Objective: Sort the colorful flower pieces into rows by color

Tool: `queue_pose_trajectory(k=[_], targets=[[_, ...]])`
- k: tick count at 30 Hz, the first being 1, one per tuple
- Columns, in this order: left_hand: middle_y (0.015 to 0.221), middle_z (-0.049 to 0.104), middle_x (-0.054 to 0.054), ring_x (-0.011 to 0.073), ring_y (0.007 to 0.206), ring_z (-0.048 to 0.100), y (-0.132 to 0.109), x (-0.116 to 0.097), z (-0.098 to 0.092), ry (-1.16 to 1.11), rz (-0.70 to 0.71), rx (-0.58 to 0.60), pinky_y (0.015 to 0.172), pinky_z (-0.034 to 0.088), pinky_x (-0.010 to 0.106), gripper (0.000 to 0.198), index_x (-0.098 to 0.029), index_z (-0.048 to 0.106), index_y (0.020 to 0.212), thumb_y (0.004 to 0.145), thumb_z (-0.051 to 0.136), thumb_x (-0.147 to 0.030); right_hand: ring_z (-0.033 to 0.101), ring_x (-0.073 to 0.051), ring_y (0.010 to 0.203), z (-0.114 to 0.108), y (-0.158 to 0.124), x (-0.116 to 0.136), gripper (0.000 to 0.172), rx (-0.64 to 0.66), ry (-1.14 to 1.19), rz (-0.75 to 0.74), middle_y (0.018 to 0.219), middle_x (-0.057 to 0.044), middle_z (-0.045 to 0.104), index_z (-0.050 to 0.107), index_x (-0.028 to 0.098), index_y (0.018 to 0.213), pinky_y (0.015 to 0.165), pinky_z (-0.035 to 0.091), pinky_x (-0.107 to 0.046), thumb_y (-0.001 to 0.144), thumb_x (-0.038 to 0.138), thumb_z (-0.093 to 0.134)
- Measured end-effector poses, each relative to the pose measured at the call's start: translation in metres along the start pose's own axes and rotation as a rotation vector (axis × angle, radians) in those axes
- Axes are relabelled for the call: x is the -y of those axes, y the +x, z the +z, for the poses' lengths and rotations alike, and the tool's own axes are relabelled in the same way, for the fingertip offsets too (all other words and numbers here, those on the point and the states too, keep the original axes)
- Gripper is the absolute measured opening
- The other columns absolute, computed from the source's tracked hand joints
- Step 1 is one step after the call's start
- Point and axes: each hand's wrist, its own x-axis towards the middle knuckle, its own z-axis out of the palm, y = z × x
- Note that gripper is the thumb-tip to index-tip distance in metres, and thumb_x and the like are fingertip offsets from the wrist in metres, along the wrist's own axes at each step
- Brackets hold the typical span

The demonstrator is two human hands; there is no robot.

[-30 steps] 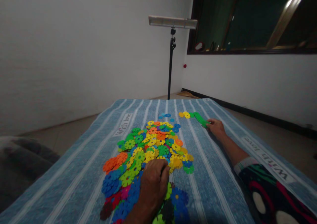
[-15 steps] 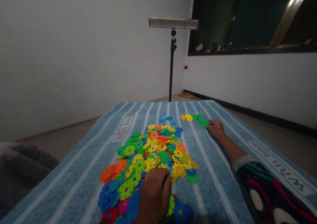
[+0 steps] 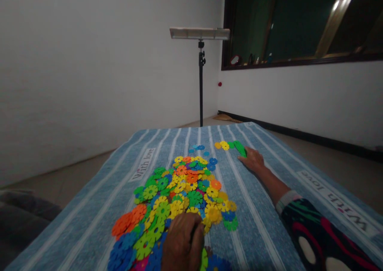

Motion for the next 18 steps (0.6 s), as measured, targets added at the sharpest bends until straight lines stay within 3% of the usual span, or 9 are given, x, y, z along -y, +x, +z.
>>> queue_pose_trajectory(k=[13,18], targets=[[0.079,0.069,0.002,0.0162,0.074,0.066,0.0016,0.0014,-0.0021,0.074,0.078,-0.022,0.069,0.054,0.025,0.017,-0.023,0.063,0.084,0.094,0.05,-0.026,0.06,-0.029,0.11,0.0053,0.0023,0.0031,0.035,-0.025,-0.01,0.004,0.117,-0.013,0.068,0.058,0.021,0.119,0.085,0.04,-0.036,0.09,0.04,0.058],[0.078,0.069,0.001,0.0156,0.072,0.066,0.0036,0.0006,-0.0045,0.065,0.091,-0.006,0.066,0.054,0.024,0.018,-0.023,0.063,0.083,0.094,0.05,-0.027,0.061,-0.028,0.11,0.0082,0.004,0.0031,0.038,-0.052,0.024,-0.001,0.117,-0.011,0.068,0.057,0.02,0.121,0.087,0.041,-0.035,0.089,0.039,0.06]])
